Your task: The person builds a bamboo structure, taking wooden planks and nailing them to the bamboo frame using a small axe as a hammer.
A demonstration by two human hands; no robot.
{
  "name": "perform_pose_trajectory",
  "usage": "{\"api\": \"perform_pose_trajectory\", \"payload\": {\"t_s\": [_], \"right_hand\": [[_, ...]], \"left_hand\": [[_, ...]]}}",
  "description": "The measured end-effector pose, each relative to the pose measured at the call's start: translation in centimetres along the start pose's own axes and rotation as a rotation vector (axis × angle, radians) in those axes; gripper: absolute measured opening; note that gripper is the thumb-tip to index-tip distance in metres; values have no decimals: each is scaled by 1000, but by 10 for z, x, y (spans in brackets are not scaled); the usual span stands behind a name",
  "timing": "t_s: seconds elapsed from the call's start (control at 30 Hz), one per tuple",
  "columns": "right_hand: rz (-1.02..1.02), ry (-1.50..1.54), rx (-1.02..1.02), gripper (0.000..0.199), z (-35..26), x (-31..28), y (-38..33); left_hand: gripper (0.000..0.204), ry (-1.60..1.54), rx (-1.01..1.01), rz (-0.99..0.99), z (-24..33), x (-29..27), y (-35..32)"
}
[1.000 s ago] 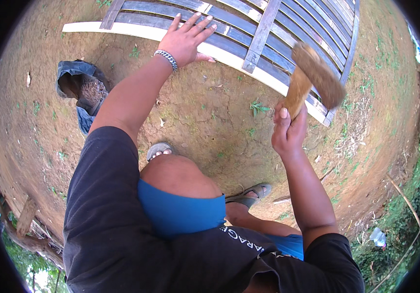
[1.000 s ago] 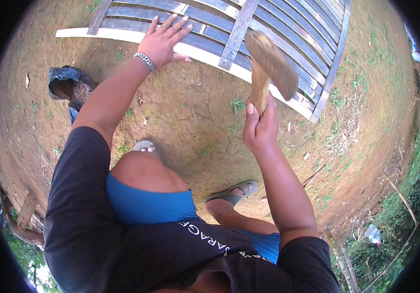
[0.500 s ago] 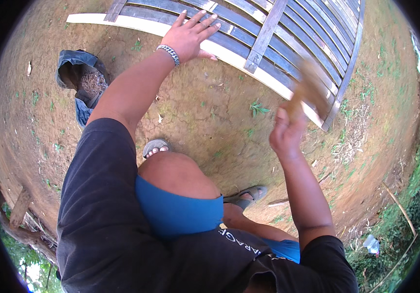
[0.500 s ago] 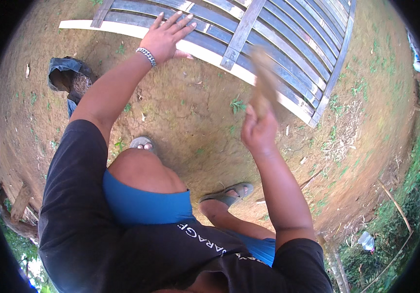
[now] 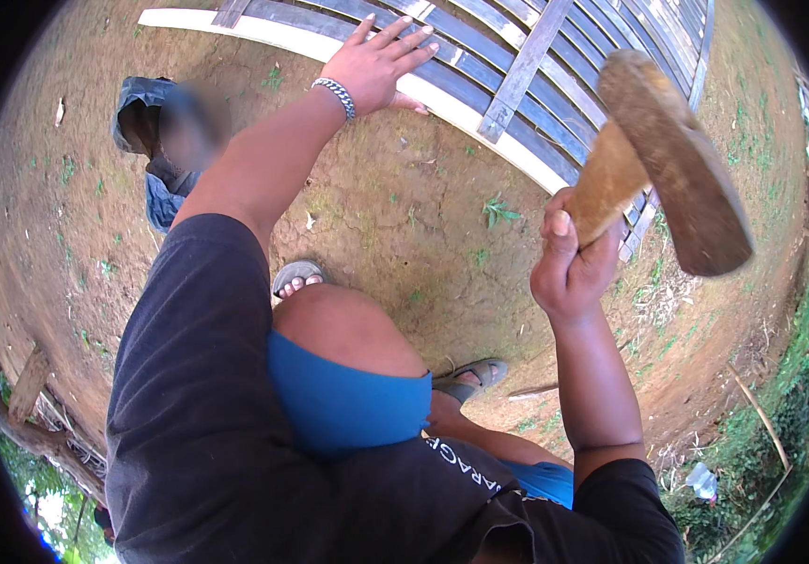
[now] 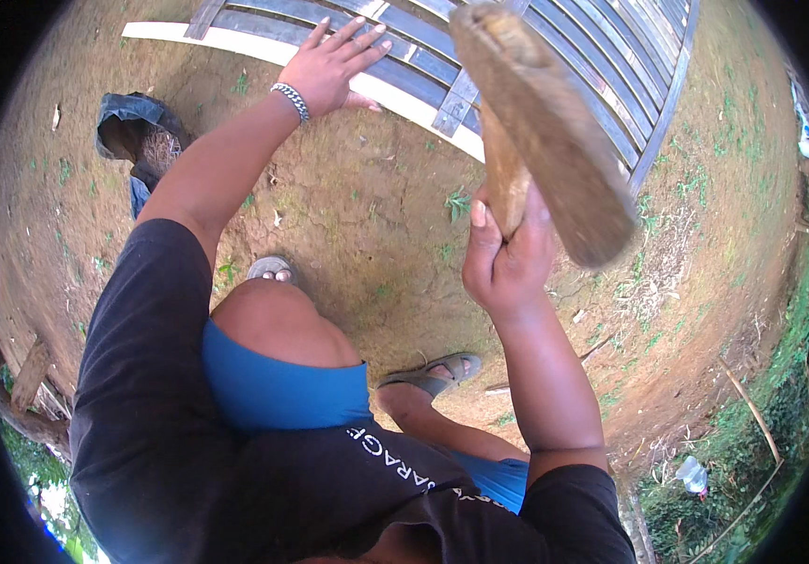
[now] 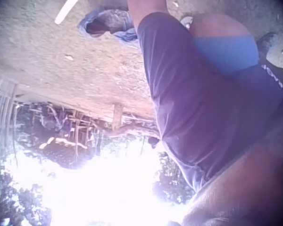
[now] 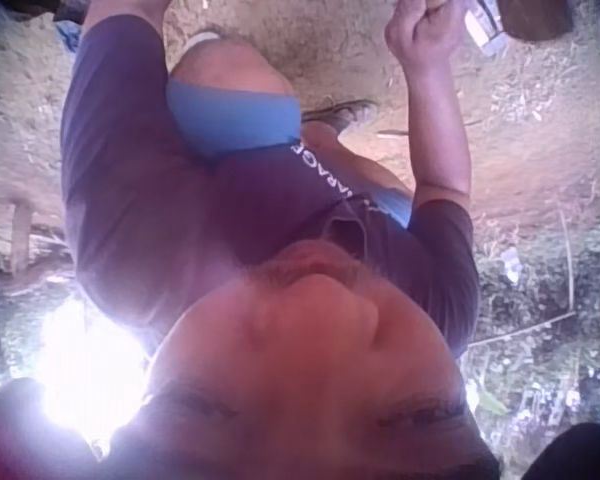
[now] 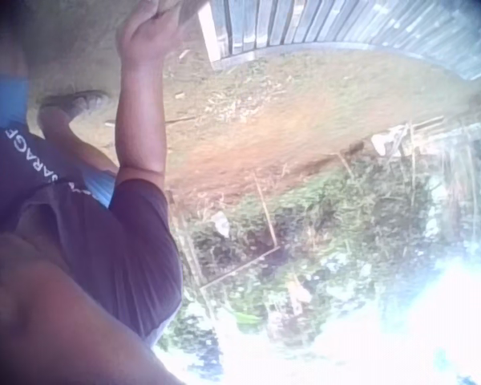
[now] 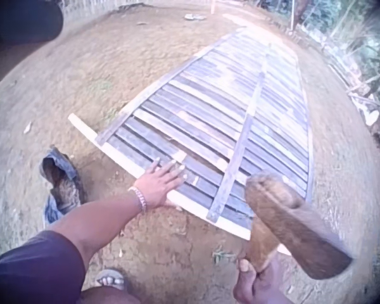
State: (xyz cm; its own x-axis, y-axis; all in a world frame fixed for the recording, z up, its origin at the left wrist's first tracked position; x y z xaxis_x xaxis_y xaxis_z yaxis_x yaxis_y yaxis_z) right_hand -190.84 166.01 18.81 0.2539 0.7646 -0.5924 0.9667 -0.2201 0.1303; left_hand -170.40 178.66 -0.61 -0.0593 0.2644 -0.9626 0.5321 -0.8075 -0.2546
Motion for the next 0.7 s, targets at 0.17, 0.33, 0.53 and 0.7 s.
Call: {"api": "perform_pose_trajectory", "payload": {"t_s": [0.17,0.33,0.53,0.7], "right_hand": [[-358,-493,390,43,84,30,-29],[-294,-471,337,51,55,15,-18],[-116,-273,-157,36,-5,3,16],[-438,-559,426,49,93,21,-25]], "left_hand": [[97,-34,13,10,2,2,3],[99,-39,13,-40,1,2,6],[100,-58,12,-6,0,7,0],[100,-105,29,-50,0,1,5]]}}
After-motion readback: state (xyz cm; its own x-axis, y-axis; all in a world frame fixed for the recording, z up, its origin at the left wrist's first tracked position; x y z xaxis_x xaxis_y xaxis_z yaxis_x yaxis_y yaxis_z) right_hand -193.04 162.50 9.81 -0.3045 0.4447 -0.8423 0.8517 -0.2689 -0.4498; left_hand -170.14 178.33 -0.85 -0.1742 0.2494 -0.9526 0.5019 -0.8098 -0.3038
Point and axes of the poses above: each hand's wrist, its own y-axis towards the middle knuckle, its own x-axis out of the palm, z = x × y, the point moved 10 cm from there along y, towards the middle knuckle, and after that the axes turned 6 degrees about -z, right-handed, at the moved point
